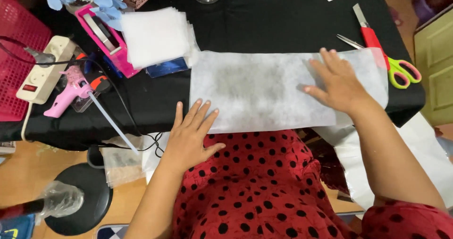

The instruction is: The person unfolds a sheet of white tissue paper on a black table and smooths it out. They use a red utility knife to trim the edges of the paper, then fold the trimmed sheet and cut it again to create smaller pieces.

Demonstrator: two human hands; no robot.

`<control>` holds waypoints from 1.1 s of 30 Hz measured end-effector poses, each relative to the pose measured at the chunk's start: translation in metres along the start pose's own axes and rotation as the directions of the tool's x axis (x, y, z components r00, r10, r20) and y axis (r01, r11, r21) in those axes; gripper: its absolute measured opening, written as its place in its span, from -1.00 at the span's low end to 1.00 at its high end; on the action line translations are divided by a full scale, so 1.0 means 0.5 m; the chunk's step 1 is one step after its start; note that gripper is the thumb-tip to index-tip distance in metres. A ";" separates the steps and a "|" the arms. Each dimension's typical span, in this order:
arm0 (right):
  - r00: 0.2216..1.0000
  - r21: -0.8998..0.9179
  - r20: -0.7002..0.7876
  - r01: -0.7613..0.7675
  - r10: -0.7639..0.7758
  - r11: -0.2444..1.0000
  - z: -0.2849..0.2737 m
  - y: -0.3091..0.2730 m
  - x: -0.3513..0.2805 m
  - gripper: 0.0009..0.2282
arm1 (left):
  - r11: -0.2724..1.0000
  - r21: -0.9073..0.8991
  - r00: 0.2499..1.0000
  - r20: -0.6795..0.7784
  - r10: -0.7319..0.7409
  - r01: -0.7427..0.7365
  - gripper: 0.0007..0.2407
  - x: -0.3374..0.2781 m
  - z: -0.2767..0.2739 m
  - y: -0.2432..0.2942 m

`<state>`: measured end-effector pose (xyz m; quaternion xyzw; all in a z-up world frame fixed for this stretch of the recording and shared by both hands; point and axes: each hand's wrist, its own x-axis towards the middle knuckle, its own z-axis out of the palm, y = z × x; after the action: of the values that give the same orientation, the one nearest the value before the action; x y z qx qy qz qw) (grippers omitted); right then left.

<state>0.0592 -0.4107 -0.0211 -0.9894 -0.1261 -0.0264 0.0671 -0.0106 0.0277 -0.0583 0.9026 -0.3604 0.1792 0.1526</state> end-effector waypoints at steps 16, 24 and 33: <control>0.984 0.074 -0.139 0.120 -0.109 0.990 0.066 -0.045 -0.035 -0.10 | 0.969 0.237 0.993 -0.112 -0.043 0.069 -0.54 -0.038 0.052 -0.030; 0.713 -0.270 -0.495 0.417 -0.497 0.868 0.167 -0.195 -0.140 -0.45 | 0.972 0.234 0.983 -0.184 0.009 0.035 -0.56 -0.021 0.026 -0.020; 0.592 -0.443 -0.639 0.240 -0.492 0.864 0.166 -0.140 -0.156 -0.87 | 0.969 0.246 0.953 -0.285 0.099 -0.027 -0.71 0.017 -0.020 0.000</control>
<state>-0.0311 -0.3510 -0.0999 -0.8425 -0.2858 -0.4537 -0.0517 -0.0068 0.0268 -0.0456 0.8654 -0.3383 0.3589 0.0888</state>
